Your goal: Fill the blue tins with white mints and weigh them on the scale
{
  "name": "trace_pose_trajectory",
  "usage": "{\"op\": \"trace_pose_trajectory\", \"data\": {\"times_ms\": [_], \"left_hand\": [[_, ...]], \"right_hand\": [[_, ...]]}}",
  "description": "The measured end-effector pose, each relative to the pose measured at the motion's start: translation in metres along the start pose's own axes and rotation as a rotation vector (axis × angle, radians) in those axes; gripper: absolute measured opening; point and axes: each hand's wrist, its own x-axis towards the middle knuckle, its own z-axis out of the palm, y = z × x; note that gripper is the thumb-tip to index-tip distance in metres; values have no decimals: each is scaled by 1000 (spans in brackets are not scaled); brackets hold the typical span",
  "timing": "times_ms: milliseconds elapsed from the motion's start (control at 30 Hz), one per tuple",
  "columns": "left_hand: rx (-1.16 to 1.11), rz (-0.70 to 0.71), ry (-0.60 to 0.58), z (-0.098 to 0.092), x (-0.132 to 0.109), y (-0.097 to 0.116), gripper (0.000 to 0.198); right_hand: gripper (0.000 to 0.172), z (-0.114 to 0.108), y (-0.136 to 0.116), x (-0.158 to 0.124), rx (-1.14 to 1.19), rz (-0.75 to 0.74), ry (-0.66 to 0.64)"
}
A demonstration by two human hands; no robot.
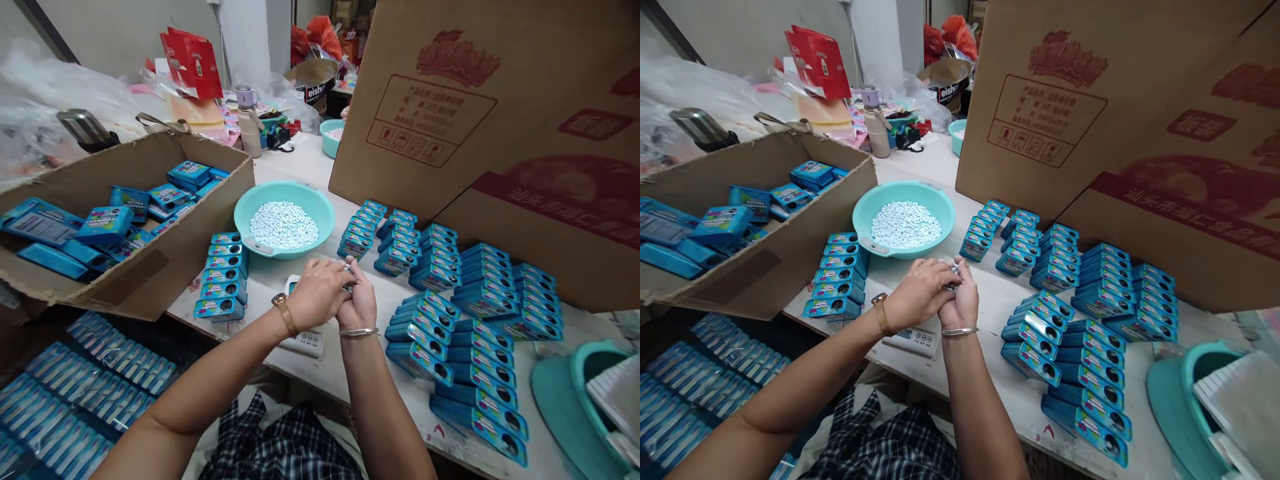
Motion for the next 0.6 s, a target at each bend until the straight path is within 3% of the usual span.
{"op": "trace_pose_trajectory", "data": {"times_ms": [133, 333, 600], "left_hand": [[35, 38, 0, 2, 2, 2, 17], [141, 48, 119, 12, 1, 7, 23], [130, 143, 105, 16, 3, 4, 20]], "right_hand": [[26, -1, -4, 1, 31, 55, 8], [22, -6, -6, 6, 76, 100, -88], [10, -16, -5, 9, 10, 57, -171]]}}
